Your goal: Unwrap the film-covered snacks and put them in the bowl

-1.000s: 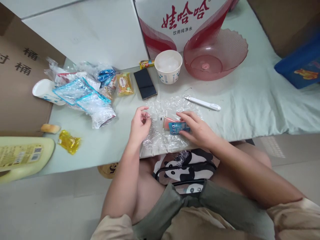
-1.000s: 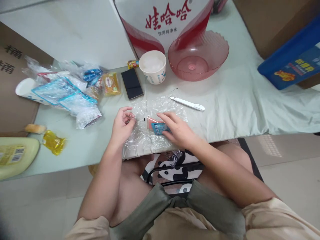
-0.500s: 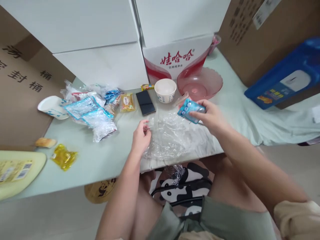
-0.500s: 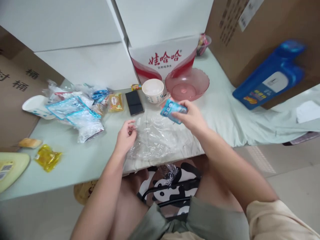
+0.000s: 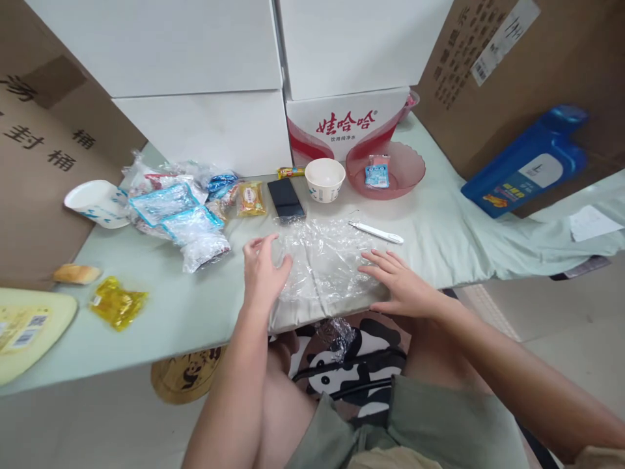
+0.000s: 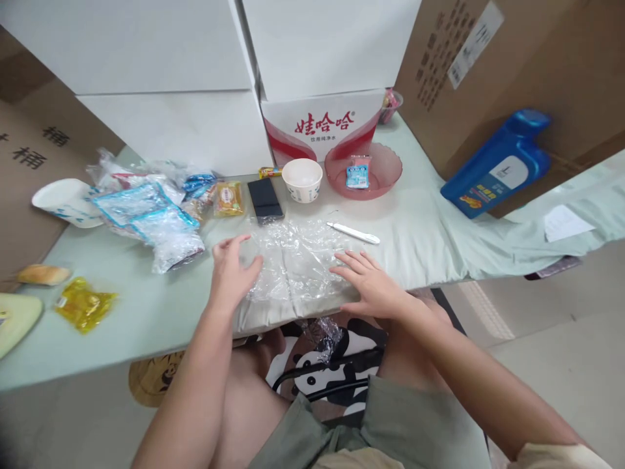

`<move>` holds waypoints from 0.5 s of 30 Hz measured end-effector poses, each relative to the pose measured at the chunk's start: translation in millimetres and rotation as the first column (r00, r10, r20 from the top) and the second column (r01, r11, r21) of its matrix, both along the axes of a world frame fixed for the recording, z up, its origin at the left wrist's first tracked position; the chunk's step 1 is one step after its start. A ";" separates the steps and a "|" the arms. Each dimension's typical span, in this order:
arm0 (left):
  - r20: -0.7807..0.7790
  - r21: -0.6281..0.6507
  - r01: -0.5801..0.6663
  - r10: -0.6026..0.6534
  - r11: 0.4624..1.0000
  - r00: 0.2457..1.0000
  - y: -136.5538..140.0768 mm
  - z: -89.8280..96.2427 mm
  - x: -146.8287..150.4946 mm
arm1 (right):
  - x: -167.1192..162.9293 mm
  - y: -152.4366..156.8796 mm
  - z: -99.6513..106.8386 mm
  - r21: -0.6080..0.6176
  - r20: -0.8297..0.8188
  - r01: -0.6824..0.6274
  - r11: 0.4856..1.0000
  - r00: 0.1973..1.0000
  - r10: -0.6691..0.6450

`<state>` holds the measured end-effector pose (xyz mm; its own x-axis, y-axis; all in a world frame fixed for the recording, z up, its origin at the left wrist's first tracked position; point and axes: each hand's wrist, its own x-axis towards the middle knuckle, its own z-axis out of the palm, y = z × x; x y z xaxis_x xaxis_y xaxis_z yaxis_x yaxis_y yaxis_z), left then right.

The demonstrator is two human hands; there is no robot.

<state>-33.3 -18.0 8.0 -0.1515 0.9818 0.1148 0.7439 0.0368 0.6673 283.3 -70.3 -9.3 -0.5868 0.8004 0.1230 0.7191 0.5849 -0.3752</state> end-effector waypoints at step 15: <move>0.053 -0.185 0.436 -0.434 0.881 0.899 -31.9 21.2 -6.2 | 5.1 -12.8 -11.1 -0.101 -0.219 0.137 0.985 0.963 -0.156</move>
<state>-39.5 -49.9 29.2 0.2960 0.9521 -0.0772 0.7075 -0.1642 0.6874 288.3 -83.1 -20.4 -0.4271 0.8887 0.1666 0.6859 0.4384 -0.5808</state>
